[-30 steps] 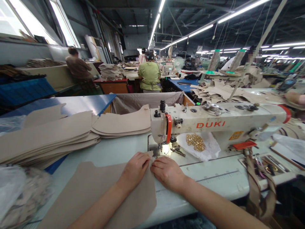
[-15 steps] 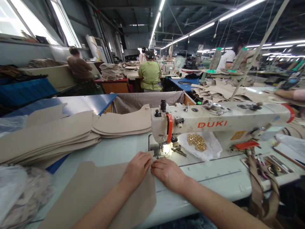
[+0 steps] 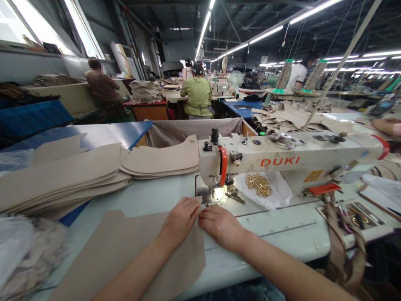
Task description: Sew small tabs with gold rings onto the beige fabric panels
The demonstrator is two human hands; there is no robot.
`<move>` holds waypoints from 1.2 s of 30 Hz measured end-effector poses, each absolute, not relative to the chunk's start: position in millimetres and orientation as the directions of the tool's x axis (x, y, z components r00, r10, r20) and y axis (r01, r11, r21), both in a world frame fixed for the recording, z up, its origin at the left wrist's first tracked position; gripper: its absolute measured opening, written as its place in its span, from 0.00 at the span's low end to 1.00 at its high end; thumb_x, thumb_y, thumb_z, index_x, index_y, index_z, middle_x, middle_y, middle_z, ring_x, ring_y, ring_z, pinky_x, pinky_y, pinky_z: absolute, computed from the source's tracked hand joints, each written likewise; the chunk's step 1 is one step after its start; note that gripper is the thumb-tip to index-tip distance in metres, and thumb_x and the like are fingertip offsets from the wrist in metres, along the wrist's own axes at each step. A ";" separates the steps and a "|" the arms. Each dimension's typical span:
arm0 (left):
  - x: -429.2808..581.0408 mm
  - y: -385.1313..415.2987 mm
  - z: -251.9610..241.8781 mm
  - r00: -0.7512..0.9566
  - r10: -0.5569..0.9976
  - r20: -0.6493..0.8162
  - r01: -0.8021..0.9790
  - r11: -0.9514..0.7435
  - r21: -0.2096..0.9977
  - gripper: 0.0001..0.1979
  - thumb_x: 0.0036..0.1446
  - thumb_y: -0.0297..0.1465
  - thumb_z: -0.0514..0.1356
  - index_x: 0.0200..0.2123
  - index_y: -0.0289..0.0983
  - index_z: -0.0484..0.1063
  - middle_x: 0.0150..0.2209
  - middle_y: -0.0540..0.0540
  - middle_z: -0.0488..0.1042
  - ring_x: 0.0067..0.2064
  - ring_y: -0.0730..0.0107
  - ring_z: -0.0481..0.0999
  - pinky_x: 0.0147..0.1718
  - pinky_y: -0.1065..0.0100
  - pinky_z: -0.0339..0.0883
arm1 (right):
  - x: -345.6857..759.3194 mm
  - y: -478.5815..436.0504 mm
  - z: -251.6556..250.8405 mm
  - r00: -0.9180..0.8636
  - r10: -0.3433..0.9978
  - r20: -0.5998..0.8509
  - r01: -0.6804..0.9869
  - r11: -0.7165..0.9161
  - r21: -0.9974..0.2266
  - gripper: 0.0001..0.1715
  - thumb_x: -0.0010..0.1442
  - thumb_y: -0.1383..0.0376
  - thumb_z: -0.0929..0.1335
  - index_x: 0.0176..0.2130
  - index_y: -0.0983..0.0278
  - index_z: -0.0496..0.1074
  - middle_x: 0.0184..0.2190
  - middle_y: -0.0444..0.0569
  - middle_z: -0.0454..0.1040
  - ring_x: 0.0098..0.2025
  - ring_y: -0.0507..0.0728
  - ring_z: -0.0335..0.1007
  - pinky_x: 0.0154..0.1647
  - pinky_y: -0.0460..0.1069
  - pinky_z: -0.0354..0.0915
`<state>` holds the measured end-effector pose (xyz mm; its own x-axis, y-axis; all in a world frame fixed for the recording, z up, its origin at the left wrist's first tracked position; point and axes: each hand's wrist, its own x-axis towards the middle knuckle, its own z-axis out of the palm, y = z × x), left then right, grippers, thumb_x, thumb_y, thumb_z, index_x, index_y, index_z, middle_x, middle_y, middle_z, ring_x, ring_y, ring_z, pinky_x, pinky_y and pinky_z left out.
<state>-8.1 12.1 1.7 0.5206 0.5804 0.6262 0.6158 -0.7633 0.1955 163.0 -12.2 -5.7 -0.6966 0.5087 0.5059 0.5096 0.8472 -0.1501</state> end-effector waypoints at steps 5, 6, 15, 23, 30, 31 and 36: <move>-9.0 12.3 2.3 0.516 0.590 0.621 0.609 -0.762 0.217 0.12 0.63 0.26 0.49 0.28 0.36 0.68 0.28 0.47 0.74 0.33 0.67 0.71 0.33 0.65 0.69 | 162.4 -12.9 -4.3 -0.670 0.511 0.539 0.513 0.843 -0.162 0.10 0.63 0.71 0.62 0.35 0.67 0.72 0.36 0.51 0.75 0.42 0.56 0.68 0.46 0.49 0.65; -9.3 12.2 2.6 0.514 0.595 0.618 0.609 -0.760 0.226 0.12 0.62 0.26 0.49 0.28 0.36 0.68 0.28 0.47 0.74 0.33 0.67 0.71 0.33 0.66 0.69 | 162.2 -13.0 -3.5 -0.664 0.515 0.542 0.517 0.840 -0.164 0.09 0.63 0.71 0.62 0.35 0.67 0.72 0.36 0.51 0.75 0.42 0.56 0.68 0.46 0.50 0.66; -11.5 11.5 1.8 0.509 0.619 0.598 0.610 -0.750 0.256 0.10 0.61 0.25 0.51 0.31 0.36 0.70 0.31 0.47 0.75 0.34 0.67 0.72 0.35 0.65 0.70 | 160.7 -13.2 1.7 -0.630 0.593 0.501 0.604 0.780 -0.163 0.07 0.61 0.71 0.64 0.40 0.69 0.71 0.39 0.53 0.74 0.45 0.58 0.66 0.48 0.52 0.65; -12.6 10.4 -1.0 0.508 0.634 0.583 0.628 -0.736 0.253 0.10 0.61 0.24 0.51 0.30 0.36 0.70 0.31 0.46 0.75 0.35 0.67 0.72 0.35 0.65 0.70 | 160.4 -12.6 -1.3 -0.645 0.587 0.489 0.612 0.780 -0.130 0.07 0.62 0.70 0.63 0.39 0.67 0.71 0.37 0.52 0.75 0.42 0.58 0.67 0.46 0.52 0.65; -11.0 10.6 1.0 0.499 0.611 0.615 0.639 -0.739 0.215 0.11 0.61 0.24 0.50 0.29 0.36 0.69 0.30 0.46 0.75 0.33 0.66 0.72 0.34 0.65 0.70 | 160.1 -12.1 -2.3 -0.654 0.585 0.480 0.614 0.781 -0.115 0.06 0.62 0.70 0.64 0.36 0.67 0.71 0.37 0.51 0.75 0.43 0.58 0.67 0.47 0.51 0.64; -11.1 10.5 1.2 0.499 0.607 0.619 0.638 -0.741 0.212 0.11 0.61 0.24 0.50 0.29 0.36 0.69 0.29 0.46 0.75 0.33 0.66 0.72 0.34 0.65 0.70 | 160.1 -12.2 -2.3 -0.653 0.586 0.479 0.614 0.781 -0.117 0.06 0.62 0.70 0.64 0.36 0.67 0.71 0.37 0.51 0.75 0.43 0.58 0.67 0.47 0.51 0.64; -11.7 9.9 1.5 0.505 0.607 0.614 0.632 -0.745 0.216 0.10 0.60 0.23 0.50 0.30 0.36 0.69 0.30 0.46 0.75 0.34 0.67 0.72 0.35 0.65 0.70 | 159.8 -13.6 1.0 -0.623 0.631 0.463 0.643 0.750 -0.156 0.04 0.59 0.70 0.66 0.37 0.67 0.71 0.36 0.51 0.74 0.43 0.58 0.67 0.47 0.52 0.65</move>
